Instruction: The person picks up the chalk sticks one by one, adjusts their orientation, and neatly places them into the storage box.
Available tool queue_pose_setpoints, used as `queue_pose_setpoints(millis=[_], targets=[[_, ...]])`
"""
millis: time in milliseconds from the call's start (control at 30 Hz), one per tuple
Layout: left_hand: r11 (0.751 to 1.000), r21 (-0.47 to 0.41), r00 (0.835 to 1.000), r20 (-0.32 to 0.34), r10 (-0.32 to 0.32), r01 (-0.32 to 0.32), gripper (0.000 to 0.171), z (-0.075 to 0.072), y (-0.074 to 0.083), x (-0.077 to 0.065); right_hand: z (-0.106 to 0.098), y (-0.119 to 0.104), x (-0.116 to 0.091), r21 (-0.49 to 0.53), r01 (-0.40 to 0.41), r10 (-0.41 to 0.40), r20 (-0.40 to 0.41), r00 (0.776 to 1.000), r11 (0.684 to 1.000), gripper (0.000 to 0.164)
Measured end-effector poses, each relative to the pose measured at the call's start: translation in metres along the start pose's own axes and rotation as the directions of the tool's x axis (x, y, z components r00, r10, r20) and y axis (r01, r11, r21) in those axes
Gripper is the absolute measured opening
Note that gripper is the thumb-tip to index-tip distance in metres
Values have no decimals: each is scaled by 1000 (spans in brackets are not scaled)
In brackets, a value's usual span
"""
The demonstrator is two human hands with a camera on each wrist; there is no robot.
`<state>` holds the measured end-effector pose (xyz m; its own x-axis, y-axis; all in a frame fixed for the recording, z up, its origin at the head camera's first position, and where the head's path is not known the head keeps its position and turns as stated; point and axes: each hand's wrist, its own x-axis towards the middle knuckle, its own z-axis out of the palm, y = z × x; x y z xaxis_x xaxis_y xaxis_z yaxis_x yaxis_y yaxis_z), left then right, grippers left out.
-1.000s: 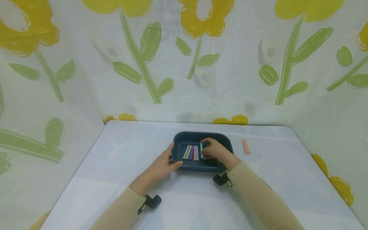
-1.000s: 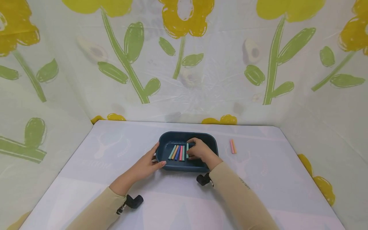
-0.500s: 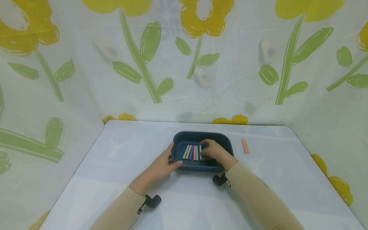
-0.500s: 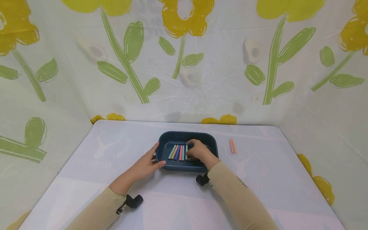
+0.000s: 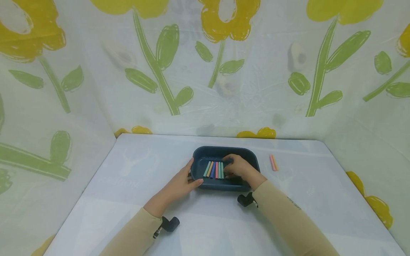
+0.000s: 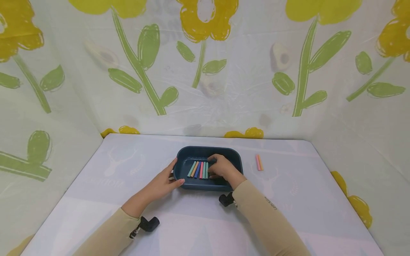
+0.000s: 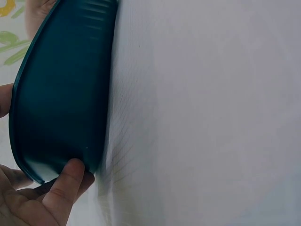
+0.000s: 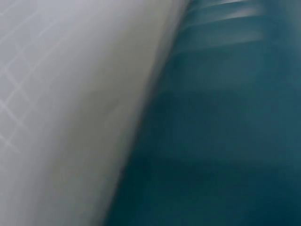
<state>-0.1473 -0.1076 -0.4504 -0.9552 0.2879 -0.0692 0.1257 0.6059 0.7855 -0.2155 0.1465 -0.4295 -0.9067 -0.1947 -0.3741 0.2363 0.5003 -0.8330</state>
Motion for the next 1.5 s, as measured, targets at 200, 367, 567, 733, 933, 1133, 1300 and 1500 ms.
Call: queue_pose_setpoints(millis=[200,367,567,733,933,1133,1300,1500], targets=[[1000,-3,1000,1,7,-7,96,0,0,0,-8,-6,-7,-2,16,-16,5,1000,1000,49],[1000,16,1000,-5,13,-13,95,0,1,-1,-13,-11,-13,5,20,-20,-9,1000,1000,45],[999,37,1000,-15,24,-23,94,1,1,-2,-21,-13,-21,-3,71,-71,-9,997,997,44],[998,49,999,-18,31,-30,93,2,2,-1,-30,-14,-30,-38,110,-111,-15,994,993,44],[998,59,999,-26,25,-24,93,3,3,-1,-44,-16,-41,-63,123,-125,-23,992,990,46],[998,64,999,-34,21,-19,94,3,4,-1,-59,-21,-54,-61,148,-151,-52,987,987,46],[998,59,999,-40,14,-12,94,4,3,0,-72,-21,-63,-83,160,-165,-62,984,984,46],[999,52,999,-36,1,1,96,5,2,1,-91,-17,-68,-93,164,-173,-92,981,982,47]])
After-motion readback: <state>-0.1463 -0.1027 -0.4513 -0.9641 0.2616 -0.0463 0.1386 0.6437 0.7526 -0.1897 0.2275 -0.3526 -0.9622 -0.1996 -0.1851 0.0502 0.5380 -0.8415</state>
